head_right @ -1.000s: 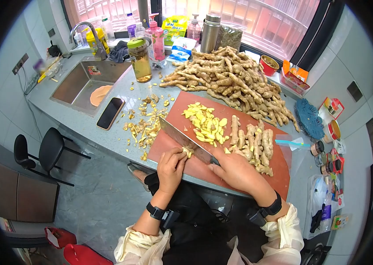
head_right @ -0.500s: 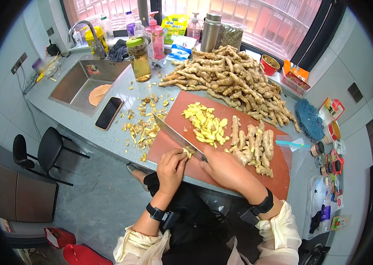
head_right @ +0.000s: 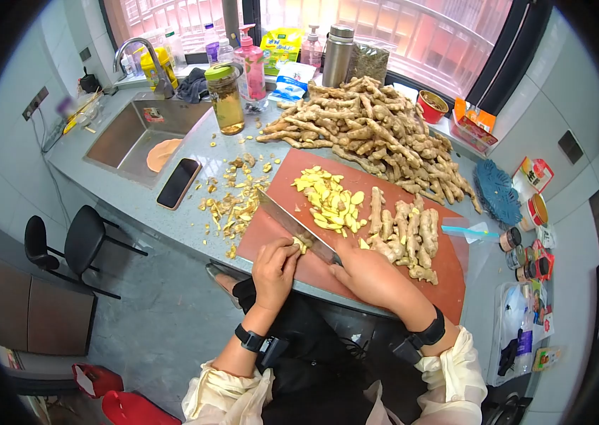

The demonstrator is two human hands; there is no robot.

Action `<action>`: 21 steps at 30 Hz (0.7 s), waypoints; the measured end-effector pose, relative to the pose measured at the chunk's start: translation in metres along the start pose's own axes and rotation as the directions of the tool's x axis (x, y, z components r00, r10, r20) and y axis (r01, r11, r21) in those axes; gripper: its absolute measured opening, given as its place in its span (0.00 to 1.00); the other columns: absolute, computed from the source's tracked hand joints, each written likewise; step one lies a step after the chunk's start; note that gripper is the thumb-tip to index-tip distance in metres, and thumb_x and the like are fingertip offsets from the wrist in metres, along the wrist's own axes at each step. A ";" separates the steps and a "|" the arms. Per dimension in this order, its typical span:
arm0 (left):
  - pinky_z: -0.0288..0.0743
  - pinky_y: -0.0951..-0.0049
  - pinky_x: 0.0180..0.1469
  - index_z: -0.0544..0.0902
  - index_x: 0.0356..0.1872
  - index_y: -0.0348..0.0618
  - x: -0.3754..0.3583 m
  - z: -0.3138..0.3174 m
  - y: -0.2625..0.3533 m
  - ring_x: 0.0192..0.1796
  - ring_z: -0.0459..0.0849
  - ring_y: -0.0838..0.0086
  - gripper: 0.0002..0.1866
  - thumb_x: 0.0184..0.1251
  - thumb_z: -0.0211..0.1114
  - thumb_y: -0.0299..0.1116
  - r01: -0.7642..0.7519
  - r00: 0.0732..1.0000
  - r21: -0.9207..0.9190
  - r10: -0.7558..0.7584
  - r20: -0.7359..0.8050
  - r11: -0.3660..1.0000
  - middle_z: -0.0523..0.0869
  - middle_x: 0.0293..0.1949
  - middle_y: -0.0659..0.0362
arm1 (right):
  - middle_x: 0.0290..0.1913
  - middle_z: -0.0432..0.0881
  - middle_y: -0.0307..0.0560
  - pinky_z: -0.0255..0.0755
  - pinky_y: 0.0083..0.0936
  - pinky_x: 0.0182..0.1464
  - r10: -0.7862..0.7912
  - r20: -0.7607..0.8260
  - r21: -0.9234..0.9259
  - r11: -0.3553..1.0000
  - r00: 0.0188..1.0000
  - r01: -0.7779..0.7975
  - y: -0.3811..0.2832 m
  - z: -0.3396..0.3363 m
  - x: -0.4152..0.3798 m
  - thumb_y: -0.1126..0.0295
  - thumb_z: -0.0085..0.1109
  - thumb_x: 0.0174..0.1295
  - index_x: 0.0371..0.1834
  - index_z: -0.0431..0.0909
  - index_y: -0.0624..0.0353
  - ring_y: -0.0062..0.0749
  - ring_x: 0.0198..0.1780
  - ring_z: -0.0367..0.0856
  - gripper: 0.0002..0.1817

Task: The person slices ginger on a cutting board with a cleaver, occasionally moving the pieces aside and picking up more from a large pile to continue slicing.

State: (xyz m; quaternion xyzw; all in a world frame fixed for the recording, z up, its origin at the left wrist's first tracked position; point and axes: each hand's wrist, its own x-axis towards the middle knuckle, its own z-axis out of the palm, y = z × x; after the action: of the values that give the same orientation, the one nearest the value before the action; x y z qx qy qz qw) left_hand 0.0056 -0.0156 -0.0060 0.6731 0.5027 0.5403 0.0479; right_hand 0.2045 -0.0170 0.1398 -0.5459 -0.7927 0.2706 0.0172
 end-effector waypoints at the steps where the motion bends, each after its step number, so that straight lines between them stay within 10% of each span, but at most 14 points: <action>1: 0.81 0.61 0.48 0.89 0.40 0.43 0.000 0.001 0.000 0.47 0.87 0.60 0.08 0.61 0.78 0.26 0.004 1.000 -0.004 -0.004 -0.007 1.000 0.90 0.46 0.59 | 0.45 0.86 0.72 0.78 0.56 0.52 0.000 0.009 -0.014 1.000 1.000 0.000 0.000 0.000 0.002 0.62 0.62 0.75 0.58 0.71 0.67 0.70 0.50 0.85 0.21; 21: 0.82 0.60 0.50 0.88 0.42 0.41 -0.003 -0.001 -0.002 0.48 0.87 0.58 0.09 0.61 0.77 0.24 -0.007 1.000 -0.016 0.007 -0.023 1.000 0.90 0.47 0.58 | 0.46 0.86 0.71 0.77 0.56 0.54 -0.092 -0.135 0.079 0.991 0.987 0.104 0.007 0.028 0.038 0.62 0.62 0.74 0.55 0.74 0.67 0.70 0.52 0.84 0.18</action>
State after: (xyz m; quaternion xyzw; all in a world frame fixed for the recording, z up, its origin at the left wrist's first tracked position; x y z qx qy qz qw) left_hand 0.0040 -0.0177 -0.0089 0.6681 0.4965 0.5523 0.0456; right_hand 0.1862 0.0061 0.1028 -0.5215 -0.8035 0.2669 0.1060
